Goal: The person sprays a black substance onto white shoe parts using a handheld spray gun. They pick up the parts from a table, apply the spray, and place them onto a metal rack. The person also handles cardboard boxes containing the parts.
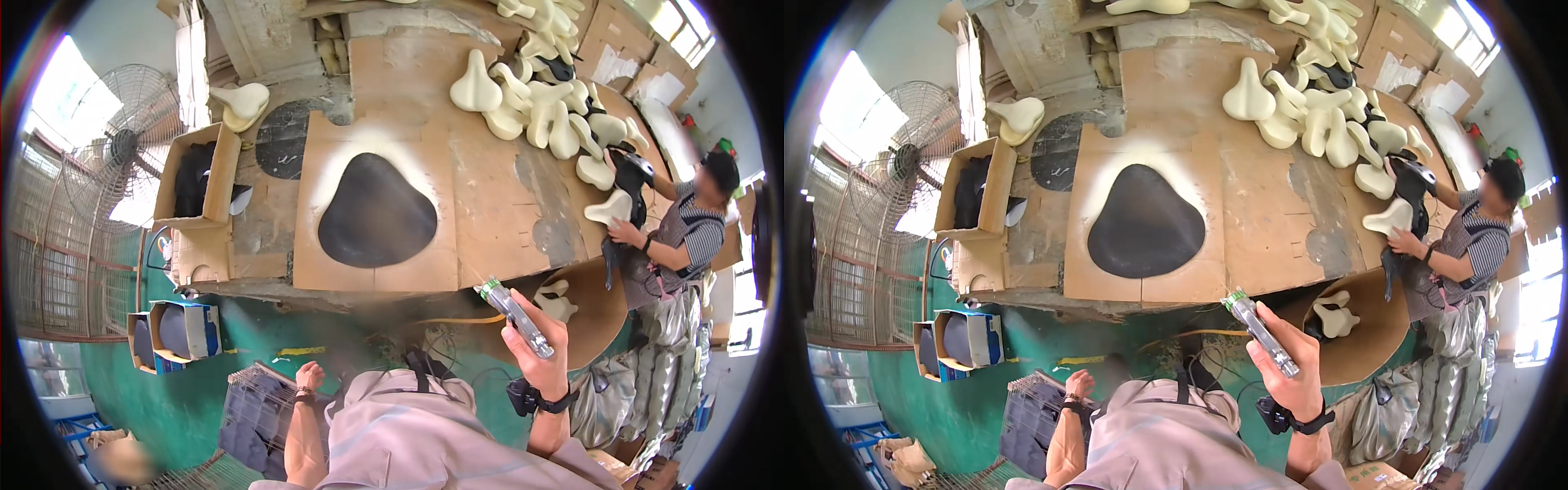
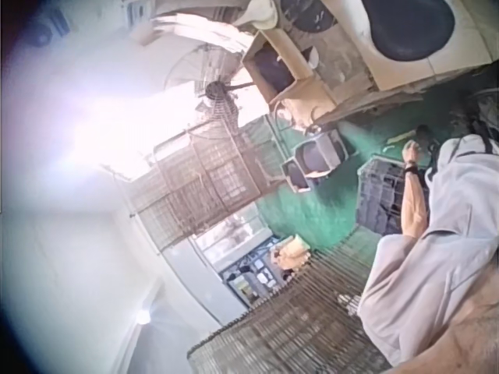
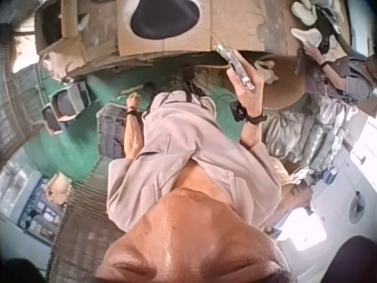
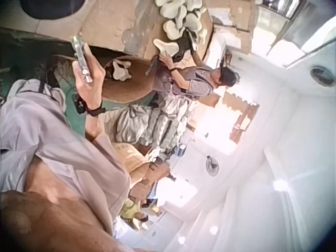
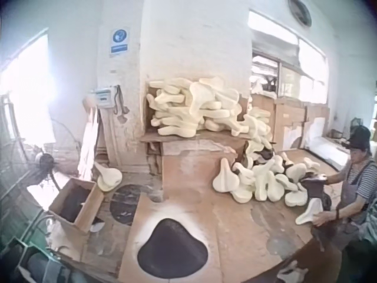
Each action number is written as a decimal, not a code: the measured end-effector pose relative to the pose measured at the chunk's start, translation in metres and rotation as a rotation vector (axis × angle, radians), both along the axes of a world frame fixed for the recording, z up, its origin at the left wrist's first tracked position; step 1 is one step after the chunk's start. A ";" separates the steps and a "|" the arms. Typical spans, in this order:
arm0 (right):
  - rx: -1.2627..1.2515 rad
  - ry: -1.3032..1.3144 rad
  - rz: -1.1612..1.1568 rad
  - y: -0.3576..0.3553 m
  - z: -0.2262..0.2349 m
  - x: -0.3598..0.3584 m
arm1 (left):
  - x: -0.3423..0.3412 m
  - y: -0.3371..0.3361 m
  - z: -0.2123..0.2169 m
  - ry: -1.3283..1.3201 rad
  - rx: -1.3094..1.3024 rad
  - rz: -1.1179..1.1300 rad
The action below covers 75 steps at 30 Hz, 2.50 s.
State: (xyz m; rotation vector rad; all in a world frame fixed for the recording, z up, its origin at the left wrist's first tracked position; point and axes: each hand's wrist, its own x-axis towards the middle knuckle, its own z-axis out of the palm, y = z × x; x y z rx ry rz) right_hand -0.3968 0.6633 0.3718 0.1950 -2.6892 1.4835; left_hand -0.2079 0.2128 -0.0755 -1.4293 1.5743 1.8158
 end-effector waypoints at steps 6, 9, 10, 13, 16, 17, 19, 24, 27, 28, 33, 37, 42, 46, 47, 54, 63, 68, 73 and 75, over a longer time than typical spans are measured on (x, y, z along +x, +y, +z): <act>0.026 -0.061 0.029 -0.012 0.004 -0.002 | 0.043 -0.001 -0.027 -0.034 -0.014 -0.005; 0.007 -0.085 0.175 -0.010 0.006 0.006 | 0.080 -0.016 -0.064 0.085 0.243 0.258; 0.008 -0.102 0.234 -0.012 0.007 0.009 | 0.083 -0.015 -0.066 0.080 0.302 0.308; 0.046 -0.137 0.301 -0.013 0.011 0.014 | 0.079 -0.011 -0.063 0.030 0.299 0.304; 0.084 -0.092 0.184 -0.011 0.022 0.007 | 0.076 -0.008 -0.056 0.017 0.342 0.287; 0.050 -0.067 0.118 -0.006 0.021 0.005 | 0.082 -0.021 -0.068 0.060 0.435 0.326; 0.036 -0.066 0.015 -0.003 0.020 0.006 | 0.074 -0.020 -0.071 0.060 0.356 0.233; 0.166 -0.142 0.212 0.016 0.019 0.022 | 0.024 -0.003 -0.034 -0.050 0.003 -0.035; 0.133 -0.114 0.089 0.008 0.019 0.021 | 0.016 0.004 -0.024 -0.063 0.022 -0.045; 0.099 -0.127 0.067 0.007 0.020 0.019 | 0.011 0.000 -0.026 -0.044 0.072 -0.030; 0.126 -0.153 0.214 0.011 0.022 0.020 | 0.005 -0.003 -0.032 -0.022 0.103 -0.006; 0.127 -0.119 0.156 0.007 0.019 0.015 | 0.005 0.000 -0.044 0.019 0.118 -0.017; 0.072 -0.037 0.081 0.010 0.019 0.009 | 0.025 -0.041 -0.076 0.573 -0.455 -0.992; 0.128 -0.131 0.154 0.027 0.027 0.022 | 0.029 -0.037 -0.084 0.339 0.088 -0.352; 0.152 -0.165 0.178 0.030 0.030 0.025 | 0.026 -0.033 -0.080 0.257 0.137 -0.262; 0.203 -0.001 0.158 0.026 0.040 0.016 | 0.009 -0.019 -0.054 -0.010 0.033 -0.109; 0.245 -0.055 0.001 0.043 0.024 0.028 | -0.064 0.008 0.008 0.182 -0.097 -0.213; 0.064 -0.174 0.210 0.027 0.014 0.035 | -0.151 0.034 0.052 0.418 -0.179 -0.228; 0.039 -0.146 0.154 0.019 0.013 0.028 | -0.239 0.039 0.023 0.533 -0.550 -0.305; 0.083 -0.053 0.021 0.020 0.013 0.033 | -0.285 0.075 0.041 0.482 -0.924 -0.396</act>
